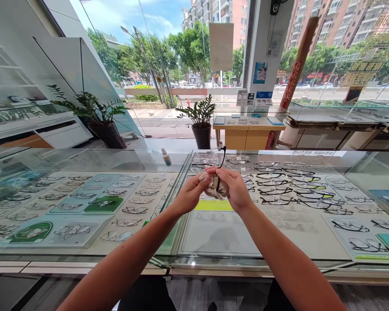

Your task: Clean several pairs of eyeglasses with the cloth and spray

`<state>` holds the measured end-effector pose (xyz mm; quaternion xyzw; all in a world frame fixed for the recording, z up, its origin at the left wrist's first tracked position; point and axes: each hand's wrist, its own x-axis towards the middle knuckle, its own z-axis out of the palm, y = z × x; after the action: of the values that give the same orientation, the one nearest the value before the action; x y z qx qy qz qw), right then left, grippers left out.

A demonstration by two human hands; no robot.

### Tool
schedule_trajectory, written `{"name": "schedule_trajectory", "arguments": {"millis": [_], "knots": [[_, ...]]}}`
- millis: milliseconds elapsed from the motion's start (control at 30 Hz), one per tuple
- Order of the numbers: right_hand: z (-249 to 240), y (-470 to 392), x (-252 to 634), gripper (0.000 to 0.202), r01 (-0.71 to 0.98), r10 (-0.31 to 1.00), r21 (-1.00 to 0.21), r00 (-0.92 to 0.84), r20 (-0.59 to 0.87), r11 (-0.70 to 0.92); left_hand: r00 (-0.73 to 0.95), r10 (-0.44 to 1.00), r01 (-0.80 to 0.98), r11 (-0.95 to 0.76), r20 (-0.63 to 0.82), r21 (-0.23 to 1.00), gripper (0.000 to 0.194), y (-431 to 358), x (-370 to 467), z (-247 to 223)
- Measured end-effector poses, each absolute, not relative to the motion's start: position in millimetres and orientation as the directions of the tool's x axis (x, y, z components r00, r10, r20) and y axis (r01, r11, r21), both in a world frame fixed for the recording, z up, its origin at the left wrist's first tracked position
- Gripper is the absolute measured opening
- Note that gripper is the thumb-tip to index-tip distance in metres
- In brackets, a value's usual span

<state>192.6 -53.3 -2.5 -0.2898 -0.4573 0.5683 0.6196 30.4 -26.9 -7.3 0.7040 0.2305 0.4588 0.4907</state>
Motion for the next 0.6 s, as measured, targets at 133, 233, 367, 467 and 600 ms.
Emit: {"name": "schedule_trajectory", "arguments": {"millis": [133, 233, 367, 467, 600], "knots": [[-3.8, -49.1, 197.2, 0.027, -0.500, 0.978, -0.854, -0.061, 0.199, 0.143, 0.563, 0.718, -0.146, -0.402, 0.410, 0.904, 0.049, -24.3, 26.1, -6.2], [-5.8, -46.6, 199.0, 0.026, -0.523, 0.981, -0.843, -0.060, 0.186, 0.127, 0.628, 0.689, -0.179, -0.325, 0.362, 0.929, 0.044, -23.0, 25.0, -8.8], [-7.6, -44.9, 199.1, 0.028, -0.526, 0.982, -0.842, -0.061, 0.176, 0.118, 0.619, 0.716, -0.198, -0.255, 0.322, 0.946, 0.048, -22.2, 27.5, -15.1], [-7.7, -46.8, 195.2, 0.029, -0.539, 0.986, -0.838, -0.071, 0.151, 0.089, 0.525, 0.778, -0.164, -0.305, 0.345, 0.938, 0.050, -23.5, 30.9, -18.2], [-6.5, -54.0, 186.2, 0.030, -0.578, 0.981, -0.813, -0.102, 0.164, 0.076, 0.346, 0.839, -0.103, -0.410, 0.419, 0.906, 0.050, -29.8, 35.7, -16.7]]}}
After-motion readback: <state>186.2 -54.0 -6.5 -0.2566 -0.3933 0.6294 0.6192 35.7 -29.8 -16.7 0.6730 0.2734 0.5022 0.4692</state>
